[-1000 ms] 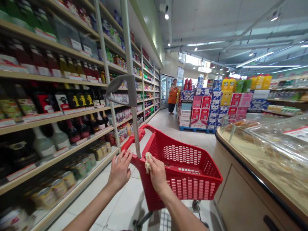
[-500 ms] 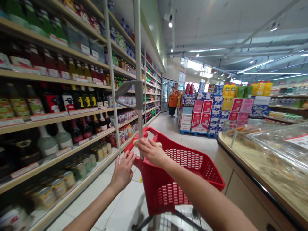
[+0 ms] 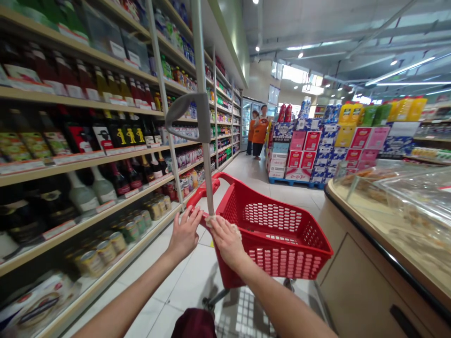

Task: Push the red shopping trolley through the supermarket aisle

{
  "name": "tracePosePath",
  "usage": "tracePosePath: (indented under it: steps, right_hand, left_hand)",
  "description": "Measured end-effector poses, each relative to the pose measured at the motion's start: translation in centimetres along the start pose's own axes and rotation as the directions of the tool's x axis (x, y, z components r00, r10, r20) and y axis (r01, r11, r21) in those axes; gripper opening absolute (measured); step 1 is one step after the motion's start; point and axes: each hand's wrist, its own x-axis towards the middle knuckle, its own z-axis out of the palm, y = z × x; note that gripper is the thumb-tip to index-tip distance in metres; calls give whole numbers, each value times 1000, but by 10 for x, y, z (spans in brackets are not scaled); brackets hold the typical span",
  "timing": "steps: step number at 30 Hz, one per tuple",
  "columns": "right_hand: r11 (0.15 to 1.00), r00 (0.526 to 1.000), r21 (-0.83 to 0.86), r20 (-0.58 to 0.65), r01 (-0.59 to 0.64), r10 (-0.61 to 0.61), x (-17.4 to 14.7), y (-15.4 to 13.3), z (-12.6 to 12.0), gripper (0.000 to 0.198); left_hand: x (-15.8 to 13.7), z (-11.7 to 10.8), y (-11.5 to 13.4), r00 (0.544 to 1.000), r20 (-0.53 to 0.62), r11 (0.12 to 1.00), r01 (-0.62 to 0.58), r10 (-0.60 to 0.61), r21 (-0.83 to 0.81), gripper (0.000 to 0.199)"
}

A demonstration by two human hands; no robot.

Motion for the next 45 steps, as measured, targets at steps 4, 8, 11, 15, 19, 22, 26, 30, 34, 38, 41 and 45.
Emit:
tracePosePath:
  steps: [4,8,11,15,19,22,26,30,34,38,41,45]
  right_hand:
    - [995,988,101,149,26,-41,-62,-22,32,37]
    - [982,997,185,76,-42,29,-53,-19,28,35]
    - [970,989,211,-53,-123,137,-26,-10,17,39]
    - [978,997,196,38,-70,63,-43,-15,22,39]
    - [973,996,219,62,-72,60,-67,-23,29,37]
    - [970,995,221,36,-98,93,-47,-16,25,41]
    - [970,995,222,19,-99,97,-43,-12,21,40]
    - [960,996,268,-31,-76,88,-68,-15,17,35]
    - [946,976,274,-81,-173,202,-61,2,6,38]
    - [948,974,261,-79,-184,211,-74,14,7,39]
    - [960,981,241,-91,-145,171,-95,15,7,37]
    - [946,948,196,-137,-258,287,-97,29,-2,39]
  left_hand:
    - [0,0,1,1000,3,1000,3,-3,20,66]
    - [0,1,2,1000,7,1000,7,-7,29,65]
    - [1,1,4,1000,9,999,18,-18,28,65]
    - [2,-1,4,999,20,999,27,-27,28,64]
    - [2,1,4,999,19,999,25,-26,33,66]
    - [1,4,5,999,2,999,33,-34,39,67]
    - [1,4,5,999,-7,999,34,-33,42,67]
    - [2,3,4,1000,-10,999,28,-28,19,66]
    - [-2,6,12,995,-76,998,60,-62,-21,64]
    - [-9,12,32,985,-155,995,-86,78,-45,60]
    - [-5,19,49,967,-105,971,-237,233,-25,60]
    - [8,29,64,962,7,962,-273,273,21,59]
